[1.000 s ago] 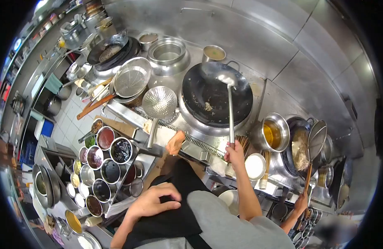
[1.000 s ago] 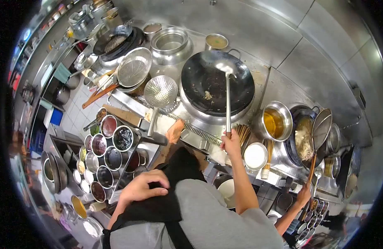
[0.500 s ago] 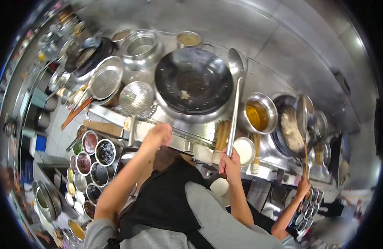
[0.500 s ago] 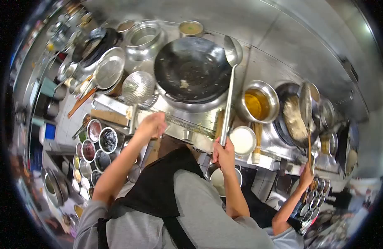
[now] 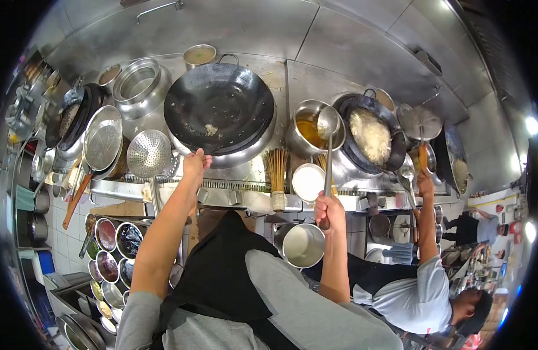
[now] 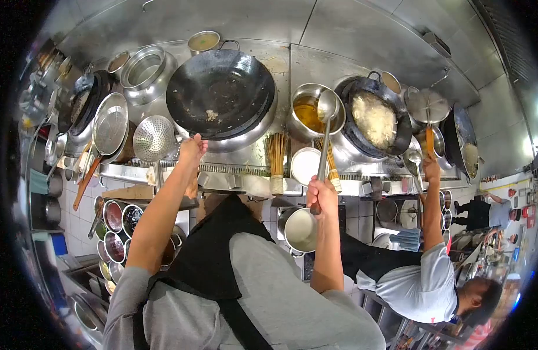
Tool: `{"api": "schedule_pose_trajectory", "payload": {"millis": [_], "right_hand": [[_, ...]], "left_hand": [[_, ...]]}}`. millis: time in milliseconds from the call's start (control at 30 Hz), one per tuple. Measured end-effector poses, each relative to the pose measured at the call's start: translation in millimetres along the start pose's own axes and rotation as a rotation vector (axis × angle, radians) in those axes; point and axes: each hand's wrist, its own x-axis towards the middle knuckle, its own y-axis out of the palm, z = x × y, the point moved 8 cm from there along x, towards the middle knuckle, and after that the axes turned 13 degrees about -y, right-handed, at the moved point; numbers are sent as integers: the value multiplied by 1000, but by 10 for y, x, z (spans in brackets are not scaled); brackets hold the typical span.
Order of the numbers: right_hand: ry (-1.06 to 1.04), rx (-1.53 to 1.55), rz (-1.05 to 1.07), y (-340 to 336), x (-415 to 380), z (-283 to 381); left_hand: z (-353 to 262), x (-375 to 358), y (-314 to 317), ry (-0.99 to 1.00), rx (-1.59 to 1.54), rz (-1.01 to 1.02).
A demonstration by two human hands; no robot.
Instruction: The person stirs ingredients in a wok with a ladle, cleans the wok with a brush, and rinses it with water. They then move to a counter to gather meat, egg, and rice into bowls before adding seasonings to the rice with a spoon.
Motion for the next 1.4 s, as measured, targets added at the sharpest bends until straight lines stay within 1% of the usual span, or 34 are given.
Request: {"api": "schedule_pose_trajectory", "payload": {"millis": [33,67,100,167,200,233,267,300,333,367,433,500,533,600,633,700,733,800,833,867,900,933,967,1000,1033,1067,1100,1133,1167,1233,1267,1333,1367,1400], "right_hand": [[47,149,-16,5,-23,-46],[88,324,22,69,-61,-50],[132,499,64,145,-92,-19],[125,617,159,284,-181,168],[126,635,177,384,-259,276],[154,648,186,478,-330,333],[174,608,207,564,-388,360],[207,559,197,603,-407,323],[253,511,236,668,-410,258],[285,426,259,777,-406,208],[324,225,343,970,-335,62],[339,-64,363,1143,-86,-67],[329,-153,440,1225,100,-174],[148,-472,506,1454,373,-383],[42,-467,592,1563,491,-495],[-8,-394,563,1735,636,-564],[-57,-347,576,1837,703,-565],[-74,-377,537,1931,839,-452],[-112,-408,561,1964,939,-341],[-81,-439,519,1954,1002,-243],[0,-311,520,1940,1079,-272],[55,-271,512,1992,1051,-233],[125,-182,590,2002,1091,-249],[134,-75,560,2113,905,-114],[126,-32,531,2157,951,-7],[167,89,555,2246,916,135],[209,289,775,2329,981,209],[273,356,937,2324,1195,208],[173,298,862,2313,1285,234],[470,363,944,2782,545,271],[478,339,948,2853,320,187],[614,318,1025,3075,-224,36],[687,324,1122,3186,-520,-56],[829,384,1112,3261,-782,-192]], "left_hand": [[67,-55,26,-119,11,68],[77,-243,73,-238,22,134],[62,-566,147,-300,214,246],[-160,-1487,382,-139,459,546],[-299,-2104,517,-24,670,747],[-220,-2487,468,-108,716,940],[-252,-2900,411,-2,778,1041],[-322,-3192,378,218,956,1117],[-315,-3384,317,297,1066,1080],[-366,-3517,298,540,983,985],[-228,-3459,159,328,931,883],[-309,-3494,11,323,835,656],[-321,-3524,-118,308,782,523],[-322,-3646,-495,277,541,272],[-289,-3728,-650,252,483,174],[-195,-3848,-795,186,370,34],[-190,-3859,-777,201,364,17],[-265,-3823,-688,257,390,-28],[-338,-3785,-563,293,431,3],[-431,-3756,-479,336,465,-2],[-492,-3735,-384,365,504,14],[-546,-3742,-292,475,523,38],[-607,-3788,-203,497,574,83],[-624,-3825,-166,523,610,133],[-731,-3908,-126,691,633,122],[-858,-4015,-136,664,503,204],[-947,-4139,-146,646,418,276],[-997,-4286,-152,637,335,368],[-1011,-4385,-221,603,295,360],[-1088,-4681,-523,676,280,188],[-954,-4714,-681,674,258,146],[-742,-4868,-931,627,232,40],[-651,-4986,-1025,622,232,-4],[-559,-5100,-1122,636,260,-56]]}}
